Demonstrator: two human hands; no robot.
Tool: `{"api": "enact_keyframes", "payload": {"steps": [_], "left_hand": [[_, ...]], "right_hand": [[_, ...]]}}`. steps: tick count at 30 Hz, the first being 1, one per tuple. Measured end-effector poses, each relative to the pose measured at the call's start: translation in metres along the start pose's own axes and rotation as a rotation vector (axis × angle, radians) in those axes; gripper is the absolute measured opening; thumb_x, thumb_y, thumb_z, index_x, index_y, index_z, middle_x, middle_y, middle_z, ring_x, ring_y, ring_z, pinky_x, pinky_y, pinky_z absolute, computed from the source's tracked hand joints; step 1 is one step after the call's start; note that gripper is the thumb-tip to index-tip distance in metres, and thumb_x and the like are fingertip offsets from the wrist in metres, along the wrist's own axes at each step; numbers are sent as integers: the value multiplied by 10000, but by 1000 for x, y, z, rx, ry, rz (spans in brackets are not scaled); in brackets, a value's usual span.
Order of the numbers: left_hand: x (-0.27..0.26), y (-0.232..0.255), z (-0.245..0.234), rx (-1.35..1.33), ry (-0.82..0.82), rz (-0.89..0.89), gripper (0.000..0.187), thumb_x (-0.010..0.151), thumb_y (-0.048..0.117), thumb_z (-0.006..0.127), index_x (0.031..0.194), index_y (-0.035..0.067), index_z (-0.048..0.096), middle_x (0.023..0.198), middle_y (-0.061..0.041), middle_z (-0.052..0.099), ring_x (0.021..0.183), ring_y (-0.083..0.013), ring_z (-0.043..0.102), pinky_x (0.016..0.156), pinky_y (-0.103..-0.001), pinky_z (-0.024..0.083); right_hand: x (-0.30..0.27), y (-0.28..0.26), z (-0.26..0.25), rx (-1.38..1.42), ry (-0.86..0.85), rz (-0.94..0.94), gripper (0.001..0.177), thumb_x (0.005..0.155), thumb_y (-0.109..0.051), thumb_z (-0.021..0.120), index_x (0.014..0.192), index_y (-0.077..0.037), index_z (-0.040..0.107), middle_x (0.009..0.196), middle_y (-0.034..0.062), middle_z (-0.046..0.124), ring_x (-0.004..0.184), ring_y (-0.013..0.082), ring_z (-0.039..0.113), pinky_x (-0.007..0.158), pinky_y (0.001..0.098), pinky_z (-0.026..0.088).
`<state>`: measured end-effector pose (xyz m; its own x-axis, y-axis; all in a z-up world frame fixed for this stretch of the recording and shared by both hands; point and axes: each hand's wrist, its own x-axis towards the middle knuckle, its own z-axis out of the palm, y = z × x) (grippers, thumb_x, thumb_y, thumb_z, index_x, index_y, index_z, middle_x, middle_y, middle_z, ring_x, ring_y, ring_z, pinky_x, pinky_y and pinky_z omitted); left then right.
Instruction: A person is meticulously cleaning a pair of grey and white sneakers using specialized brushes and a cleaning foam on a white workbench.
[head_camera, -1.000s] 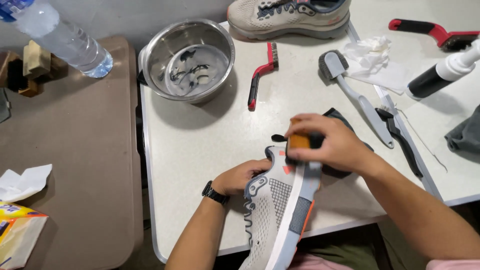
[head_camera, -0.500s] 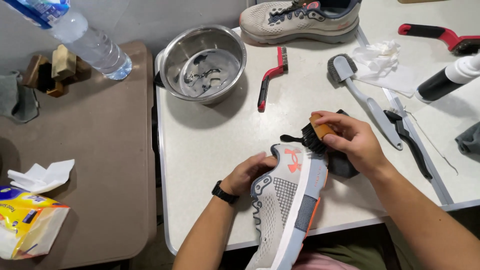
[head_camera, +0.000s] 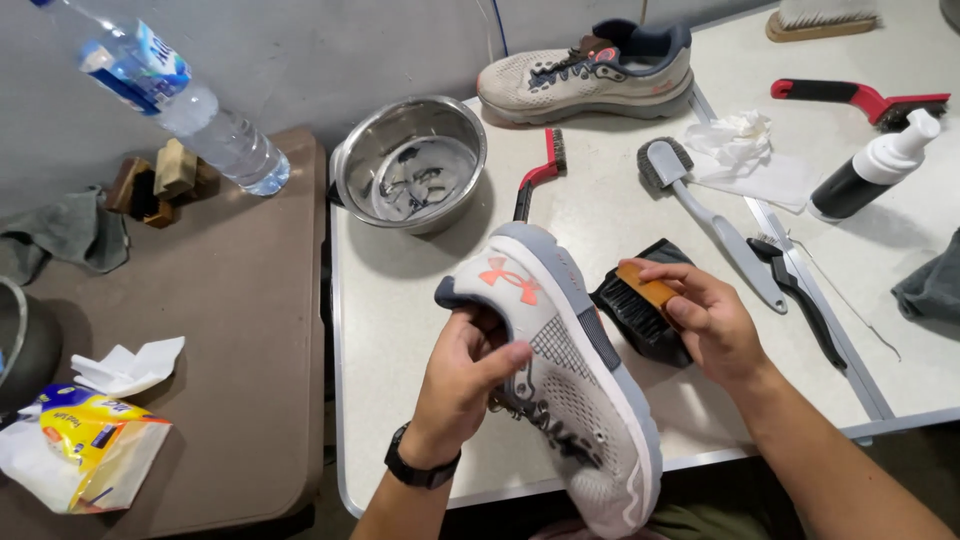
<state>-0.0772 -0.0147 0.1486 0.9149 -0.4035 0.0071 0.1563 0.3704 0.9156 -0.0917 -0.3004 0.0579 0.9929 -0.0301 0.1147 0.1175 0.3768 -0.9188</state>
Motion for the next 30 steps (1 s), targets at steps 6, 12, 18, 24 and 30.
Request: {"api": "enact_keyframes", "payload": {"steps": [6,12,18,24,30], "left_hand": [[-15,15,8,-431,-88,296,523,1028,289,626,1458,38,467,1405,-139,573,1311,-280,525,1133,-401,401],[-44,5,16,-979,291,285,678,771,683,691,1068,75,654,932,-126,664,875,-275,608,889,-382,465],[-53,13,23,-666,169,404,1014,876,778,415,1507,-16,429,1415,-223,573,1327,-403,522,1089,-577,417],[-43,27,-1,-362,-193,251,1241,754,876,292,1499,-108,422,1433,-263,565,1381,-407,510,1153,-550,432],[-40,33,21,297,-499,340,1187,891,911,132,1409,-84,518,1449,-206,560,1387,-349,540,1212,-486,457]], "right_hand": [[-19,-12,3,-20,-44,19,450,813,-336,763,1159,-55,697,1456,303,593,1356,395,585,1108,430,479],[-28,-23,2,-39,-15,-44,473,806,-369,759,1165,-71,683,1462,329,572,1351,400,593,1108,422,482],[-36,-33,16,-78,-98,-75,448,821,-368,769,1166,-93,692,1470,320,562,1396,418,551,1139,469,451],[-58,-69,29,-220,-59,-270,536,773,-363,781,1149,-4,652,1530,293,517,1494,444,501,1184,521,460],[-70,-144,62,-768,-191,-823,552,634,-478,806,1022,-111,665,1477,427,469,1421,478,566,1196,409,483]]}}
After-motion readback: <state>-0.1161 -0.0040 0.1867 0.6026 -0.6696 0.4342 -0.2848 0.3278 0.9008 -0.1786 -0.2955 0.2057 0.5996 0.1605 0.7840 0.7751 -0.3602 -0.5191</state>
